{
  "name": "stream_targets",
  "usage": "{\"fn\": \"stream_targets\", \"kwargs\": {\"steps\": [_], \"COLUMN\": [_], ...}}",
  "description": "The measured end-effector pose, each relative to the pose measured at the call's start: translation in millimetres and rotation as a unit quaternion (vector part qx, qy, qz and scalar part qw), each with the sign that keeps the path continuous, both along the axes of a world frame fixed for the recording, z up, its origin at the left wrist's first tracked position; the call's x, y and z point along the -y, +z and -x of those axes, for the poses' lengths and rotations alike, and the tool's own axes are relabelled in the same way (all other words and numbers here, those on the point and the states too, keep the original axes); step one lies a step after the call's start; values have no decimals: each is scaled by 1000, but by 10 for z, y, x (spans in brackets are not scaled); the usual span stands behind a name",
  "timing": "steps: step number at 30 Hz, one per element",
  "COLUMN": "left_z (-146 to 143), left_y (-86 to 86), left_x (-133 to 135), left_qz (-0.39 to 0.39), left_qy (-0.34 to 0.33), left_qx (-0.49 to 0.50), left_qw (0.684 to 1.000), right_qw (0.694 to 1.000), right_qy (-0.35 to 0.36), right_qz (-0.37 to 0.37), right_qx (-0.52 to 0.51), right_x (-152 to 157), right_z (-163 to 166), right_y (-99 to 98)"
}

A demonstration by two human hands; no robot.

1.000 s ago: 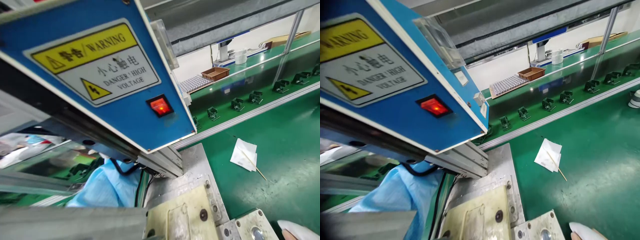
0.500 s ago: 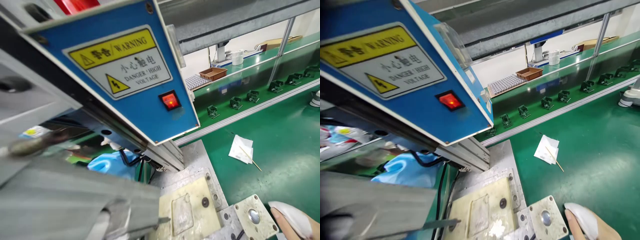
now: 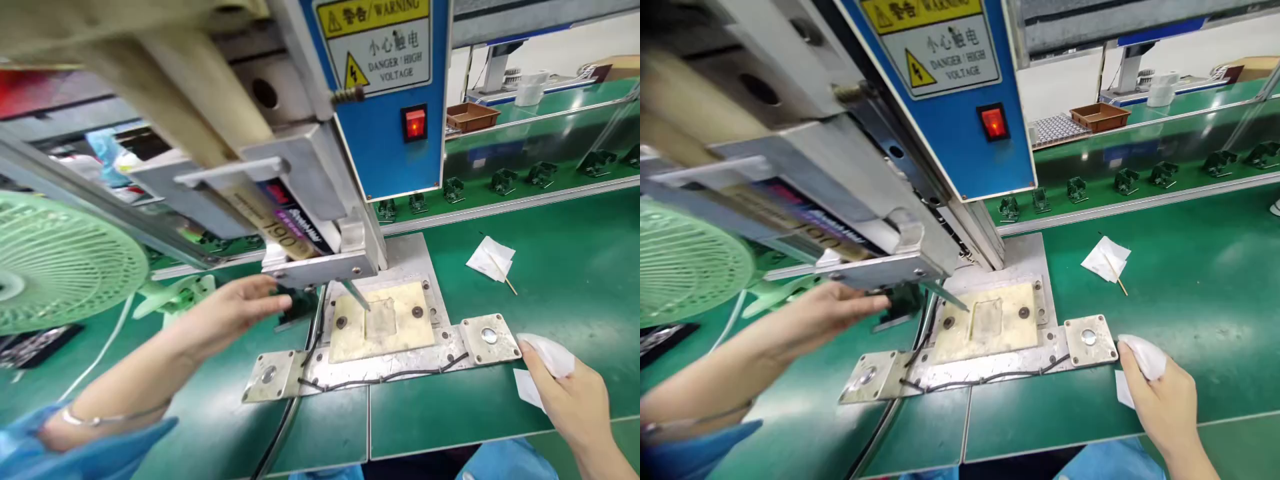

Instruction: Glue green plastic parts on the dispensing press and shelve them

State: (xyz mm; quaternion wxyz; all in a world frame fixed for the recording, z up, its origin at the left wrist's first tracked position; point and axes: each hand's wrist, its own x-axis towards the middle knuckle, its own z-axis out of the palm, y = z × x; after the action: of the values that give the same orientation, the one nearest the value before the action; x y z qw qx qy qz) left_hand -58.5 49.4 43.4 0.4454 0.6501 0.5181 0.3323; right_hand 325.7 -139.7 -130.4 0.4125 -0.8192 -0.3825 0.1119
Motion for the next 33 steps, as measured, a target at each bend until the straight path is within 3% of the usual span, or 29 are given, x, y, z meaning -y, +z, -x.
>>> {"fn": "stream_targets", "kwargs": {"steps": [3, 5, 7, 14, 19, 24, 33], "left_z": [-4, -145, -326, -700, -731, -699, -638], "left_y": [-270, -381, -430, -515, -725, -916, -888], "left_x": [343, 501, 550, 275, 184, 210, 128], "left_qz": [242, 322, 341, 218, 124, 52, -19], "left_qy": [-70, -87, -93, -162, -157, -159, -162], "left_qx": [41, 79, 95, 77, 59, 25, -46], "left_qw": [967, 940, 931, 959, 978, 986, 986], "right_qw": [999, 999, 998, 999, 999, 999, 998], "right_qy": [30, 36, 30, 32, 42, 21, -19], "right_qz": [4, -7, -22, -19, 1, 8, 2], "right_qx": [22, 39, 49, 6, -23, -38, -59], "right_x": [-26, -44, -59, -95, -113, -138, -171], "right_z": [-106, -132, -119, -66, -51, -77, -148], "right_y": [-49, -63, -64, -13, 63, 19, -53]}}
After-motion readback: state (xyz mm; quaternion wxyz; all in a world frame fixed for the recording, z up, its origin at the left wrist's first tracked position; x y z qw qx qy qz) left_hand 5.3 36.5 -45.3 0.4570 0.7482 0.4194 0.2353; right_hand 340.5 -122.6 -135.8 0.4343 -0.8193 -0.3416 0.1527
